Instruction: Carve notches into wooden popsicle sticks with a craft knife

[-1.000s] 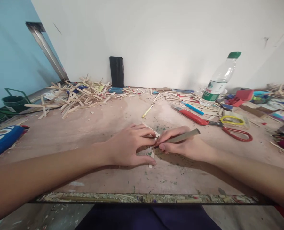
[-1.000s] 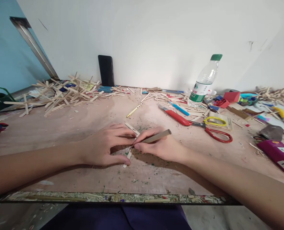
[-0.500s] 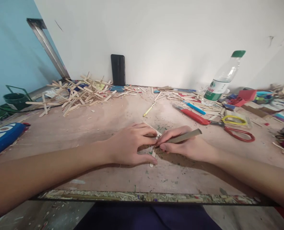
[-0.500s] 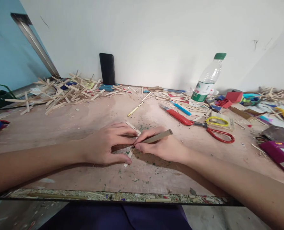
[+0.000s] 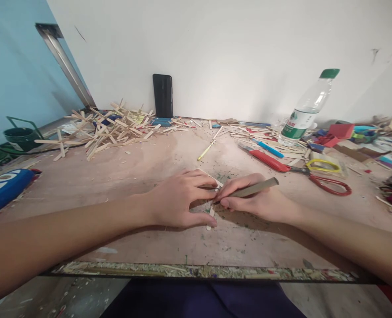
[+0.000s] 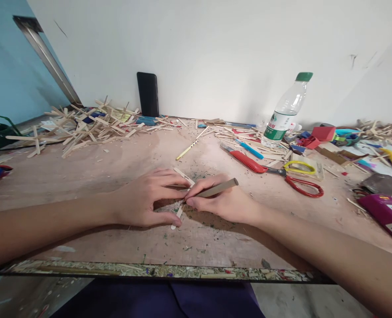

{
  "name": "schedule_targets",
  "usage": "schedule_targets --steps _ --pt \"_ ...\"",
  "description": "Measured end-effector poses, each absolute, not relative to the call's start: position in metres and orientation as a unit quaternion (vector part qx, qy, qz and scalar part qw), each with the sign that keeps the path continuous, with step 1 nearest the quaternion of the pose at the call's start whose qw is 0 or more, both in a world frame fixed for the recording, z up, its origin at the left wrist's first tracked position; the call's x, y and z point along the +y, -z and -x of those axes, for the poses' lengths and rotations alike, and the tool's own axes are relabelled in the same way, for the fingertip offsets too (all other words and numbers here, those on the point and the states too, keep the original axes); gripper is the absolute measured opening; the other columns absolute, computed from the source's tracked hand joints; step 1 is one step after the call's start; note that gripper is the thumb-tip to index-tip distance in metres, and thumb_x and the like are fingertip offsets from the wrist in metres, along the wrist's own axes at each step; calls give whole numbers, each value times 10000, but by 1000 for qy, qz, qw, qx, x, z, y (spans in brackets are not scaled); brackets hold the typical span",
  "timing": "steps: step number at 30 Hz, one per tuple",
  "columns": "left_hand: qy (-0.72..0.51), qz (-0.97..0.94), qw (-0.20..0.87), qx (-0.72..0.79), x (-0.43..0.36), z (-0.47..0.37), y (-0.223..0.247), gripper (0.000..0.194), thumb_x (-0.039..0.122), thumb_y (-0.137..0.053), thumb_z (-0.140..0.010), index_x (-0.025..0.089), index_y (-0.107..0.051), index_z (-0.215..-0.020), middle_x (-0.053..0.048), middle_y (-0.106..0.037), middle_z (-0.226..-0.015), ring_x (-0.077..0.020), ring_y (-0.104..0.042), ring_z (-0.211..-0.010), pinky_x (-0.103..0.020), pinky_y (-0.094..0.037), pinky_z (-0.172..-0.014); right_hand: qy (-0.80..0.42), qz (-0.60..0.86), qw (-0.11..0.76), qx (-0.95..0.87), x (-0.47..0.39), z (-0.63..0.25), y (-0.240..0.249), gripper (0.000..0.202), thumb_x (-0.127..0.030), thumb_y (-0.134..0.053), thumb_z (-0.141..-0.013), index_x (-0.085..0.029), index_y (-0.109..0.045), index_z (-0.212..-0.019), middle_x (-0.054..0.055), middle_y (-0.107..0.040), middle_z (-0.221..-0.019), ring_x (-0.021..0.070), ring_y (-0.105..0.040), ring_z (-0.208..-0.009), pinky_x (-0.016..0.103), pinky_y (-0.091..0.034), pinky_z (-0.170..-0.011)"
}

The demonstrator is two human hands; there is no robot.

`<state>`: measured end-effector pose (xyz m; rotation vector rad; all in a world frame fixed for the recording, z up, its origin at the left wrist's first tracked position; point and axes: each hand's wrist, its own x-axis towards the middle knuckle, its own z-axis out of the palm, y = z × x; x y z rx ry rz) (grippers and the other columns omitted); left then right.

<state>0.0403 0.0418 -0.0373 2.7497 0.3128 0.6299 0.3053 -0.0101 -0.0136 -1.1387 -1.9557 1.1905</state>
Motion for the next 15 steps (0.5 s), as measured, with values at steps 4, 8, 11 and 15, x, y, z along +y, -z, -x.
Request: schedule_targets --steps 4,8,11,15 --pt "-218 -957 161 103 43 -41 37 560 657 -779 -1056 163 -830 -1316 -196 -760 -1442 -393 -709 -1331 -560 -522 -1204 -449 423 289 -732 -11 -305 13 228 -398 -861 -918 -173 -895 -925 89 -860 -874 189 -732 -717 294 -579 -638" --pt "-204 -960 162 105 43 -41 37 565 653 -762 -1068 163 -829 -1340 -205 -739 -1483 -412 -699 -1366 -594 -511 -1227 -452 421 290 -731 -10 -306 13 218 -395 -869 -919 -178 -892 -921 77 -847 -840 191 -734 -722 292 -584 -643" --pt "-201 -961 157 105 43 -41 37 559 652 -755 -1071 174 -839 -1349 -217 -724 -1510 -418 -697 -1368 -602 -510 -1245 -451 424 288 -730 -10 -306 13 221 -407 -877 -922 -187 -892 -919 78 -852 -860 196 -736 -732 299 -585 -646" --pt "-201 -961 161 102 44 -41 37 563 657 -752 -1070 179 -844 -1352 -216 -732 -1496 -413 -703 -1359 -592 -516 -1246 -450 425 284 -732 -10 -307 13 224 -413 -882 -917 -189 -895 -930 80 -858 -874 199 -738 -738 305 -590 -647"
